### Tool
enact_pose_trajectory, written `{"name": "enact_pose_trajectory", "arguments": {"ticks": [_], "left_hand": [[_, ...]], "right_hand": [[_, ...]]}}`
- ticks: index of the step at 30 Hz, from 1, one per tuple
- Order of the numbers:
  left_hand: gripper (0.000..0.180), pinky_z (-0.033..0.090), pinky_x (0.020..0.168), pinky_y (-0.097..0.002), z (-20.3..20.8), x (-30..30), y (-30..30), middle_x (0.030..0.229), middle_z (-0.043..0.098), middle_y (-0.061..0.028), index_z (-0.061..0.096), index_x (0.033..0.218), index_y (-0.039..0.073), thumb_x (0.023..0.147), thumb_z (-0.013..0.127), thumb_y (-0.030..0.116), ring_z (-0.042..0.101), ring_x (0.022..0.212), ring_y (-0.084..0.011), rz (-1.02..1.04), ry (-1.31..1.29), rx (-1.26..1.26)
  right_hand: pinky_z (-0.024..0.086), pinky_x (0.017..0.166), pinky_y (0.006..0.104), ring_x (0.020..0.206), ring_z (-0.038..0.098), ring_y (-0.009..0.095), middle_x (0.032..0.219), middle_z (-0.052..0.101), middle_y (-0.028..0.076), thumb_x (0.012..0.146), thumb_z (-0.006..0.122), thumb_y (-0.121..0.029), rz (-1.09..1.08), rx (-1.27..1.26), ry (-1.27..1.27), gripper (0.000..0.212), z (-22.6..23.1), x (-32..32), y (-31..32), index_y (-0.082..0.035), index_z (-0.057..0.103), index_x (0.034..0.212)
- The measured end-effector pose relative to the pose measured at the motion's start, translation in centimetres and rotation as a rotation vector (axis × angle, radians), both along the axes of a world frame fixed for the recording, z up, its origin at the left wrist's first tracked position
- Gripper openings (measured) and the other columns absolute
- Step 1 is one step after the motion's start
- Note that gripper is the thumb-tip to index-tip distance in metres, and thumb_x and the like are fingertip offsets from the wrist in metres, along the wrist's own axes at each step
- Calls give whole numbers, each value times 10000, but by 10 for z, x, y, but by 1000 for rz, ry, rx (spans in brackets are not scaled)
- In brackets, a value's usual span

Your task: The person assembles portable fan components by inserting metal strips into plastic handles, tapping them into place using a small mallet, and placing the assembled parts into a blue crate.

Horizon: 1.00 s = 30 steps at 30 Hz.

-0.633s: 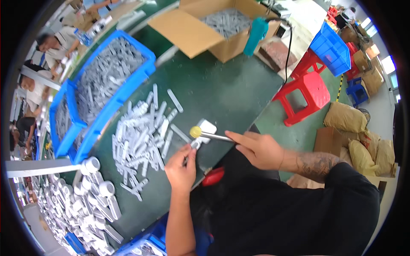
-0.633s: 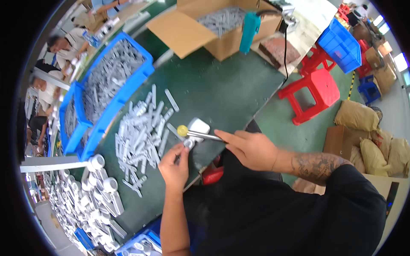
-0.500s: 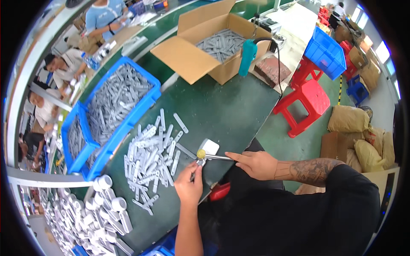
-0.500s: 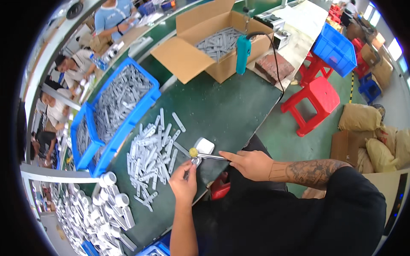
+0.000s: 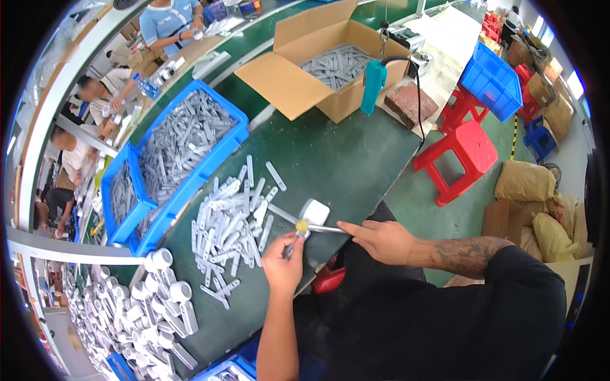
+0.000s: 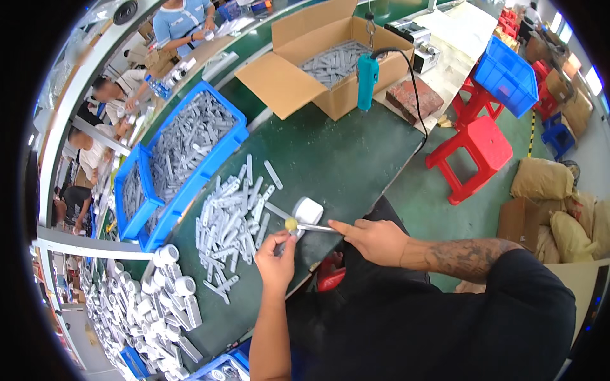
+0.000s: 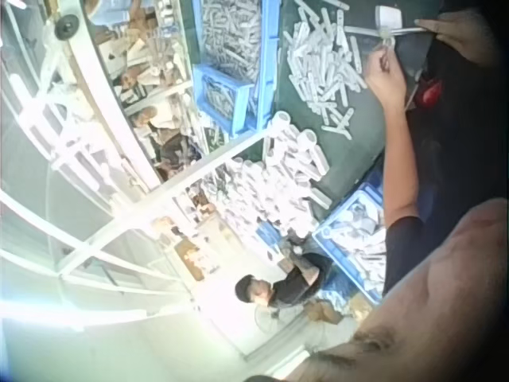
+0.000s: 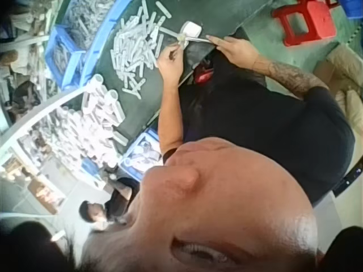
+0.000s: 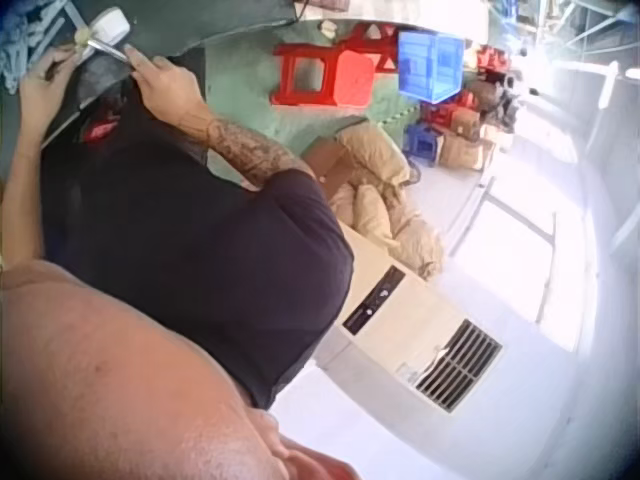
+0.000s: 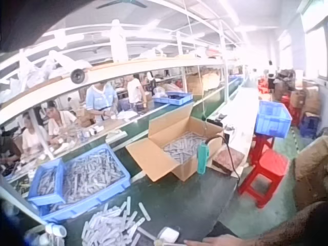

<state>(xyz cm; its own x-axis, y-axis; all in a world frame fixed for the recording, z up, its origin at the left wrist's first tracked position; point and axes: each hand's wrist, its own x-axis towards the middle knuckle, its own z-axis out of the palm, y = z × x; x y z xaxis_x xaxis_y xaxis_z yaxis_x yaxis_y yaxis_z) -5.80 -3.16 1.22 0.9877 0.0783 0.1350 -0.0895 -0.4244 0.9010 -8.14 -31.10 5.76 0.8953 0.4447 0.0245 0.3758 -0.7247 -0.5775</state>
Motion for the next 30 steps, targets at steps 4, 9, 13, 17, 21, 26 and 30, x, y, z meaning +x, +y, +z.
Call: {"name": "enact_pose_trajectory", "arguments": {"ticks": [4,9,13,17,21,26,30], "left_hand": [[124,608,899,-408,-7,0,1,1068,810,-200,768,988,-22,930,830,68,791,987,-352,10,-133,81],[147,613,884,-422,-1,-12,15,1107,806,-187,787,1028,6,901,852,42,778,1009,-352,21,-301,278],[141,611,854,-416,-15,-21,19,1104,803,-178,787,1025,11,897,845,11,772,984,-344,20,-271,197],[136,605,810,-418,-15,-19,20,1074,796,-166,786,1009,11,887,845,-1,758,927,-336,-2,-354,252],[139,598,774,-422,-11,-17,23,1046,785,-150,779,990,8,871,848,-10,739,883,-336,-39,-380,304],[151,599,769,-418,-9,-15,23,1044,783,-142,772,996,9,867,848,-13,737,889,-334,-61,-387,318],[180,598,762,-417,-10,-11,23,1052,780,-134,769,1010,17,853,854,-7,735,889,-328,-88,-439,373]], "right_hand": [[590,609,458,705,690,340,862,662,101,1029,693,-181,-25,34,-144,570,-15,8,-1,-247,572,1581],[584,601,436,675,669,313,834,632,78,1023,701,-168,-19,4,-121,607,-13,10,-3,-257,552,1605],[581,605,436,670,661,310,831,625,76,1021,703,-164,-8,10,-111,622,-15,7,-4,-254,541,1616],[573,624,437,690,656,315,838,620,83,1016,699,-126,4,-14,-77,625,-3,11,-4,-231,547,1612],[576,655,437,713,654,326,852,623,93,1015,695,-103,-8,144,-86,626,29,15,4,-219,547,1612],[549,655,436,719,639,333,861,625,115,1006,696,-60,12,117,-84,651,12,9,-1,-175,531,1625],[522,649,439,715,620,338,878,631,127,993,691,-10,56,-78,-6,660,17,18,-7,-135,532,1621]]}}
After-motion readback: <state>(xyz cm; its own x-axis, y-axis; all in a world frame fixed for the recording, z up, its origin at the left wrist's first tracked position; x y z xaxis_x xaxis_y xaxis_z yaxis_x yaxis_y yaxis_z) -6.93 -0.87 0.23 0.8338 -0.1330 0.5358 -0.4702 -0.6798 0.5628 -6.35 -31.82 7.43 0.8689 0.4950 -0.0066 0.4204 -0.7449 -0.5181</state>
